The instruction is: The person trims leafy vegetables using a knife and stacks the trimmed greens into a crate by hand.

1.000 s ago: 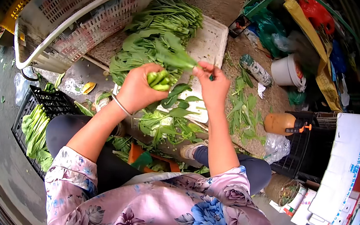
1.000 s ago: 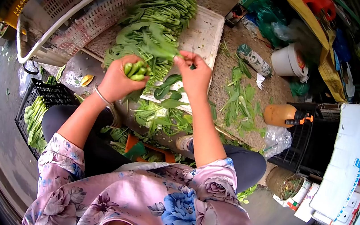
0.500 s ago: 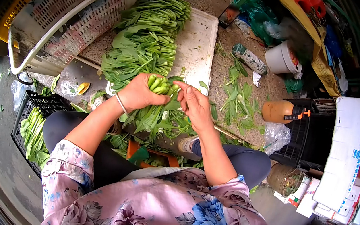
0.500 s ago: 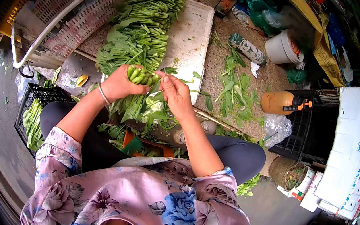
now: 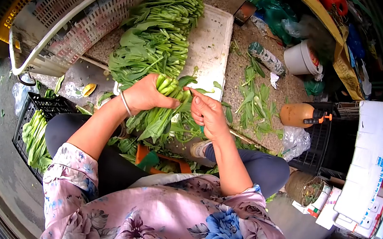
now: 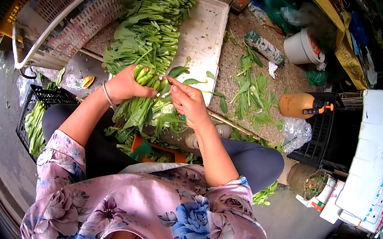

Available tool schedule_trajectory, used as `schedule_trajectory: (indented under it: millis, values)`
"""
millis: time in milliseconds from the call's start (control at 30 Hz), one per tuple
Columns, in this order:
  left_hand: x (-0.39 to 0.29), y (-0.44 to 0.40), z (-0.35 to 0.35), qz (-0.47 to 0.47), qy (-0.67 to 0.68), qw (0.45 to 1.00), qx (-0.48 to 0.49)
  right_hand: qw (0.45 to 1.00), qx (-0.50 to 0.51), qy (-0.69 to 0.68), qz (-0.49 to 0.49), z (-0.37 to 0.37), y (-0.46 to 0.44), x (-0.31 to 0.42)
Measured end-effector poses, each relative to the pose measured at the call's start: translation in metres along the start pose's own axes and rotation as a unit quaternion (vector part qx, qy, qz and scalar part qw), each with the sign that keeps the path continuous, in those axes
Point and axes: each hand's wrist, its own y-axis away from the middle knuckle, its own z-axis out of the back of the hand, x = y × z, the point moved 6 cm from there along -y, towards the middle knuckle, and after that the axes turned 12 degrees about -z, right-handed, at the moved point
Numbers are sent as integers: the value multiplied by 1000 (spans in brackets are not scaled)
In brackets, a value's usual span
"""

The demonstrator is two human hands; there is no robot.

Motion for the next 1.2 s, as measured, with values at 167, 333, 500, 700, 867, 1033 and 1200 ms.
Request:
schedule_trajectory:
  millis: [167, 333, 500, 700, 867, 1033, 1200]
  values:
    - [2, 2, 1, 12, 21, 1000, 14, 993, -99, -44, -50, 28, -7, -29]
    - [15, 2, 3, 28, 9, 999, 21, 995, -91, -26, 39, -1, -1, -6]
    - [16, 3, 4, 47, -10, 998, 40, 998, -61, 0, 4, 1, -5, -5]
    - [20, 2, 11, 32, -82, 995, 38, 963, -134, 211, 103, 15, -5, 14]
    - [21, 2, 10, 23, -8, 999, 21, 971, -66, 211, 91, -12, -1, 27]
    - [20, 4, 19, -11, -2, 999, -51, 982, -50, 175, 48, -22, -15, 32]
    - [13, 9, 28, 25, 65, 997, -21, 981, 14, 190, 27, -33, -39, 45]
